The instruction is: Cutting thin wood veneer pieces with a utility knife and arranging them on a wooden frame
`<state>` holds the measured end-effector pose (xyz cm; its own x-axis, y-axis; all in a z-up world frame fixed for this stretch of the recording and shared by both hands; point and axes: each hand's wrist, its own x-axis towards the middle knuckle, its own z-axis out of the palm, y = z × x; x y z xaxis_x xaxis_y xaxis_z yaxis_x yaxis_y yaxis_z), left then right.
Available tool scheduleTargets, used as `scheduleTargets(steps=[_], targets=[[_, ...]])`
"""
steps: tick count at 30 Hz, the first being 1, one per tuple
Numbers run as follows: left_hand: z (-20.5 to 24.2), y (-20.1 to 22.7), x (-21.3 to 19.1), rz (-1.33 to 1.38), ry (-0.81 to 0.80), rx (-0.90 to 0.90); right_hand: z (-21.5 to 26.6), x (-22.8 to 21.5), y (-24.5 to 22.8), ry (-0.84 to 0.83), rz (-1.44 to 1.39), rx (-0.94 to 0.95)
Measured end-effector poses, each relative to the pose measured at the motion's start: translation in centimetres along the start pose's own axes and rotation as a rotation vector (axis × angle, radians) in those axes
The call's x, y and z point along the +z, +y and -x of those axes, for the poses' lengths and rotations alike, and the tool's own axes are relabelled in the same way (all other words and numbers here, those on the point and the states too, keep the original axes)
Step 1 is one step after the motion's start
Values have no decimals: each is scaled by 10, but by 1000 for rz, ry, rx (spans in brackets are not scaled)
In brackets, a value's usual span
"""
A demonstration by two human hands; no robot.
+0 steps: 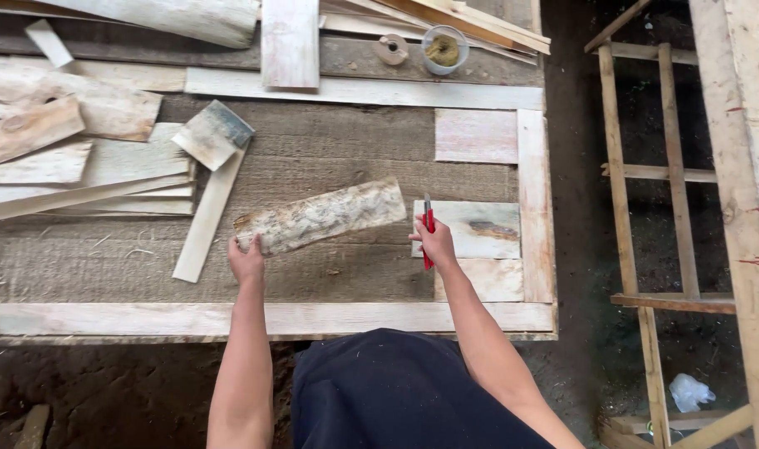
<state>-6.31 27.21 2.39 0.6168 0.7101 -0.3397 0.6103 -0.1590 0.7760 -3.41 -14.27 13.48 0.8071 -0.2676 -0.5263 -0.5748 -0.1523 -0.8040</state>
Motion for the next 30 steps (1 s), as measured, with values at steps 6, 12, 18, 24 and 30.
scheduleTargets(steps=[6,12,18,24,30], targets=[[-18,16,-22,-385,110,654,-19,77,27,-191,391,-10],[15,85,-5,-662,-359,871,-18,148,-3,-345,592,-39],[11,85,30,-1131,-653,773,-6,190,-47,-310,890,-83],[11,78,33,-1092,-690,726,-19,217,-33,-286,897,-25],[7,72,36,-1075,-713,728,-42,231,-25,-307,868,-35]])
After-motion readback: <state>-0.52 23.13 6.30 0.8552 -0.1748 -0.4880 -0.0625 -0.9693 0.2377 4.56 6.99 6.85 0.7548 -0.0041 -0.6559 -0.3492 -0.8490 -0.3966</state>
